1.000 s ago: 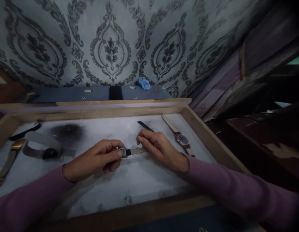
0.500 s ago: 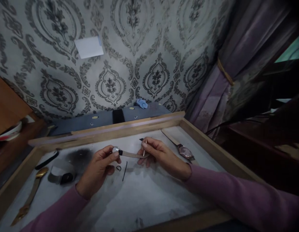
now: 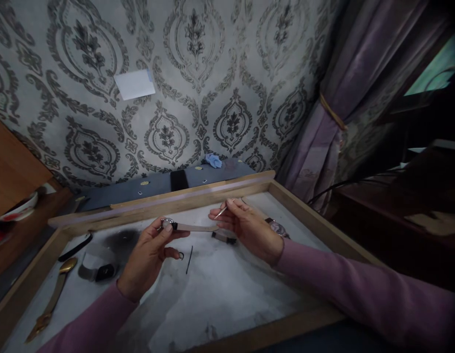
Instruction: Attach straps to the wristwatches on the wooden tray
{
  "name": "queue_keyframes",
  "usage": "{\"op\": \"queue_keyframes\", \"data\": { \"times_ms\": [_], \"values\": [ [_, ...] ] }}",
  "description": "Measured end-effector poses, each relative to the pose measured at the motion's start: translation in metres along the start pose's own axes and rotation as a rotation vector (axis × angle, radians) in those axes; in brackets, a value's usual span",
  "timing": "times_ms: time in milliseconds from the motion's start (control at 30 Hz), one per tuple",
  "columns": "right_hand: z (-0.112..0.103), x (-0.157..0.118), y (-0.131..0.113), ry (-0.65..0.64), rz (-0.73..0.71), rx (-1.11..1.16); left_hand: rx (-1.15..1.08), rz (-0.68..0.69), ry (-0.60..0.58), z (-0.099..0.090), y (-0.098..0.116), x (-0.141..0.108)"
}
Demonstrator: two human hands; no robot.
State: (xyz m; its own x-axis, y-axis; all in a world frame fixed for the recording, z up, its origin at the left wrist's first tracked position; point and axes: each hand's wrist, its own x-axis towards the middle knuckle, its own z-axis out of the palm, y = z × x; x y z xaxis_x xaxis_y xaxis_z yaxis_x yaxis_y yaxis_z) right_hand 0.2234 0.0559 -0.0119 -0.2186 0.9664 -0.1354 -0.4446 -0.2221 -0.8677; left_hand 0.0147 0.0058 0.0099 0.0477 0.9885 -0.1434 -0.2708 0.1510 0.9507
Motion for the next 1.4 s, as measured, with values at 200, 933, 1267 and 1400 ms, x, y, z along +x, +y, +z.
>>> {"op": "queue_keyframes", "data": {
  "times_ms": [200,933,1267,1400],
  "values": [
    [0.000,-0.001,0.004,-0.202,-0.100,-0.213,0.006,-0.032,-0.052,-0.003,-0.002,0.002],
    [0.019,-0.019,0.019,-0.516,-0.117,-0.434,0.374,0.054,-0.431,0.018,-0.022,-0.006],
    [0.018,-0.019,0.007,-0.459,-0.045,-0.419,0.328,-0.040,-0.341,0.013,-0.019,-0.007],
    [0.017,-0.020,0.008,-0.539,-0.099,-0.454,0.482,0.031,-0.412,0.011,-0.018,-0.008]
  ]
}}
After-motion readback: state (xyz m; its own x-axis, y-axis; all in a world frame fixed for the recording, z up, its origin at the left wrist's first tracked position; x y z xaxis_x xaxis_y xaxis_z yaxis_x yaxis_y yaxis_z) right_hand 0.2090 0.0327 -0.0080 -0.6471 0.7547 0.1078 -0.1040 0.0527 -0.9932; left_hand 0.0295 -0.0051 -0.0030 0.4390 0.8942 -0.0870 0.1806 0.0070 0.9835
